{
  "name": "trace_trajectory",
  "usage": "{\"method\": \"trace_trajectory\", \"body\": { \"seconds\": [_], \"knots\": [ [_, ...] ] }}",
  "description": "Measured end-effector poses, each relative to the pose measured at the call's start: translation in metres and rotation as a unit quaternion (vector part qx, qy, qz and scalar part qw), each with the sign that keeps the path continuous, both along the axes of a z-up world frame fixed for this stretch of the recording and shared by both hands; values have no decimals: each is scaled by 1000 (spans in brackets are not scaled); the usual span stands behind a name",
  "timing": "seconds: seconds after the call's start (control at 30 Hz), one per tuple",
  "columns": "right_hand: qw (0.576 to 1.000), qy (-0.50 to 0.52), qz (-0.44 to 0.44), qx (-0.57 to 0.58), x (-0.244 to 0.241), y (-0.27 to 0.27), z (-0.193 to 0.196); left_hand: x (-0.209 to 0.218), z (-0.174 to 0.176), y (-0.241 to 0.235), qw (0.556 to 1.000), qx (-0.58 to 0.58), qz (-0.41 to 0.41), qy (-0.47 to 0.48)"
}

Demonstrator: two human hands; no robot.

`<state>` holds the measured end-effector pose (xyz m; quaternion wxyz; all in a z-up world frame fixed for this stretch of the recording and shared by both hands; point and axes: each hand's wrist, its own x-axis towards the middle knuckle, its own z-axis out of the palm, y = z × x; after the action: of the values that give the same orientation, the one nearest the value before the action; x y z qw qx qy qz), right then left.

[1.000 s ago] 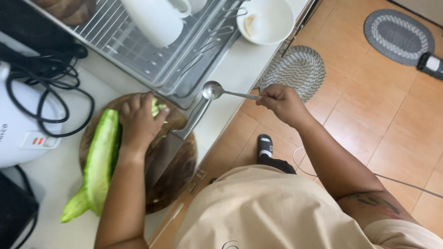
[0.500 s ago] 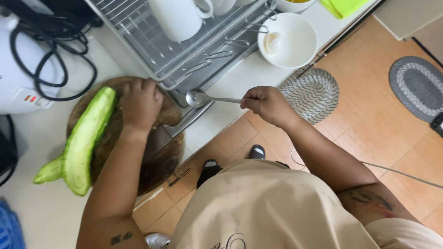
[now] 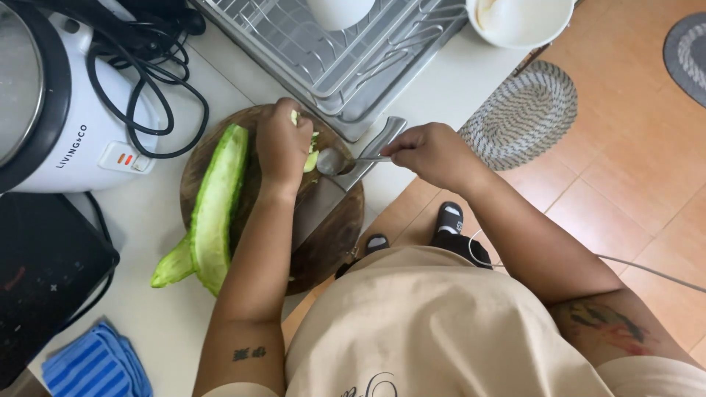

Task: The person cuts a bitter melon in half lengthwise on a wooden cutting board using a knife. They then use a spoon to scoop out the seeds and inner pith from each half, discarding the waste into the sink. Finally, they slice one of the cleaned halves into smaller pieces.

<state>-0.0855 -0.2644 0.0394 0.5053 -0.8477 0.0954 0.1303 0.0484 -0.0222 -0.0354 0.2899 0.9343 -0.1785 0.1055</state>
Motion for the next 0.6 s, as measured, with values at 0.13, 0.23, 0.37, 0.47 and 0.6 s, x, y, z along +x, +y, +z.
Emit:
{"method": "trace_trajectory", "body": {
  "seconds": [0.13,0.23,0.37,0.47,0.6],
  "knots": [
    [997,-66,17,-41,-2,24,9,-2,5,6,993,-95,13,65],
    [998,44,-53,9,-5,31,16,-7,6,13,994,-96,-33,42],
    [992,66,-107,-5,-10,28,29,-24,23,16,988,-4,-150,38],
    [987,82,-132,-29,-15,25,39,-33,35,10,987,42,-152,23],
    [984,76,-162,-17,-24,27,40,-35,19,7,988,81,-131,2]
  ]
}}
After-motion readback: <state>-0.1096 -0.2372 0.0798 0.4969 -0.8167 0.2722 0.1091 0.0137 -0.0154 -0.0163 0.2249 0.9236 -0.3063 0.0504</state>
